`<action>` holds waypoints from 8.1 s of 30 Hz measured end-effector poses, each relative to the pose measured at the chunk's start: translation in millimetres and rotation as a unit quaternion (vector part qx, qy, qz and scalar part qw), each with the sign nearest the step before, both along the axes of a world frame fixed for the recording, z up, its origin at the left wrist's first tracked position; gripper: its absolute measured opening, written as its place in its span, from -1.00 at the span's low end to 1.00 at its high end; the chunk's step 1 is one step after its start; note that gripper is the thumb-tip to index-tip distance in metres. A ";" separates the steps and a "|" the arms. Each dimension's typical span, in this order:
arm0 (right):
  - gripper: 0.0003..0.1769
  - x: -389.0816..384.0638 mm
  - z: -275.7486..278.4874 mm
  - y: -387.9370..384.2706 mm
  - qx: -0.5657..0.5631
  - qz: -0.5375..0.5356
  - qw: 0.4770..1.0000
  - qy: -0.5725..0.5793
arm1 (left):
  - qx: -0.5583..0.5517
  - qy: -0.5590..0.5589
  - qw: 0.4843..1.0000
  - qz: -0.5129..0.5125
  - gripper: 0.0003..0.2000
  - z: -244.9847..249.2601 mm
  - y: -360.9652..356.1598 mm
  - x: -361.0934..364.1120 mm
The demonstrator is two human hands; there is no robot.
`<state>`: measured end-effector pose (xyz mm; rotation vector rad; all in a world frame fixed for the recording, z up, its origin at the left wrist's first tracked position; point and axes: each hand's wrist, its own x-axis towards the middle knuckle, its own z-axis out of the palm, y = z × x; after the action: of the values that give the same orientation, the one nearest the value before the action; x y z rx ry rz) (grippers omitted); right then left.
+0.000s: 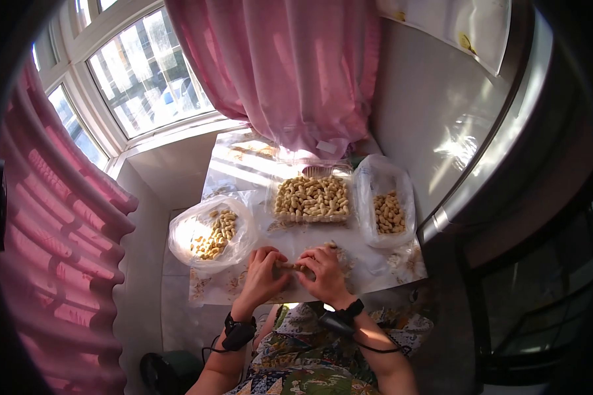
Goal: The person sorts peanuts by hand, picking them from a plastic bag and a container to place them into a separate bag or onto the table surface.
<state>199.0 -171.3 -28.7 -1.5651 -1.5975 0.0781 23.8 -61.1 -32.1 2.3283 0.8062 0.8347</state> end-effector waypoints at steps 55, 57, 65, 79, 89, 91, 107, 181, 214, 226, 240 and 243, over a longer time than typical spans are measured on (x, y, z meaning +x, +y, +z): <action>-0.86 23.6 -4.6 15.4 0.045 -0.035 0.997 0.055 | -0.048 -0.144 0.988 -0.022 -0.93 -10.2 3.8 50.1; -0.85 23.2 -4.1 15.8 0.043 -0.042 0.996 0.069 | -0.054 -0.148 0.987 -0.014 -0.94 -11.4 4.1 50.6; -0.79 21.2 -1.2 15.5 0.053 -0.016 0.998 0.017 | -0.045 -0.142 0.989 -0.009 -0.92 -12.0 4.2 50.7; -0.85 21.7 -1.6 15.8 0.059 -0.040 0.997 0.033 | -0.064 -0.161 0.984 -0.037 -0.85 -4.4 3.0 47.1; -0.85 20.1 2.9 14.2 0.044 -0.039 0.997 0.042 | -0.056 -0.148 0.987 -0.031 -0.86 -10.1 4.5 49.5; -0.85 20.5 0.3 14.9 0.044 -0.043 0.997 0.040 | -0.055 -0.147 0.987 -0.026 -0.87 -10.1 4.0 50.2; -0.84 21.1 -1.5 15.0 0.051 -0.047 0.997 0.045 | 0.047 -0.086 0.994 0.058 -0.76 -14.3 -2.1 56.9; -0.89 30.5 -21.5 24.3 0.099 -0.039 0.994 0.017 | 0.039 -0.129 0.990 0.041 -0.81 -14.4 -6.9 58.7; -0.87 27.0 -22.1 28.0 0.102 -0.056 0.993 -0.032 | 0.042 -0.170 0.983 0.054 -0.88 -23.2 -1.0 57.4; -0.83 24.1 -16.8 25.6 0.092 -0.063 0.990 -0.088 | 0.111 -0.155 0.977 0.092 -0.88 -18.8 -4.0 58.2; -0.85 23.6 -15.6 26.6 0.096 -0.064 0.990 -0.087 | 0.092 -0.144 0.982 0.084 -0.92 -17.3 -3.1 57.2; -0.83 24.7 -17.8 27.5 0.096 -0.064 0.990 -0.084 | 0.060 -0.162 0.982 0.075 -0.91 -16.3 -2.7 58.7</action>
<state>223.7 -143.8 -46.5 -1.5516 -1.5765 -0.2770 82.5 -63.7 -48.4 2.1693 0.8131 1.3201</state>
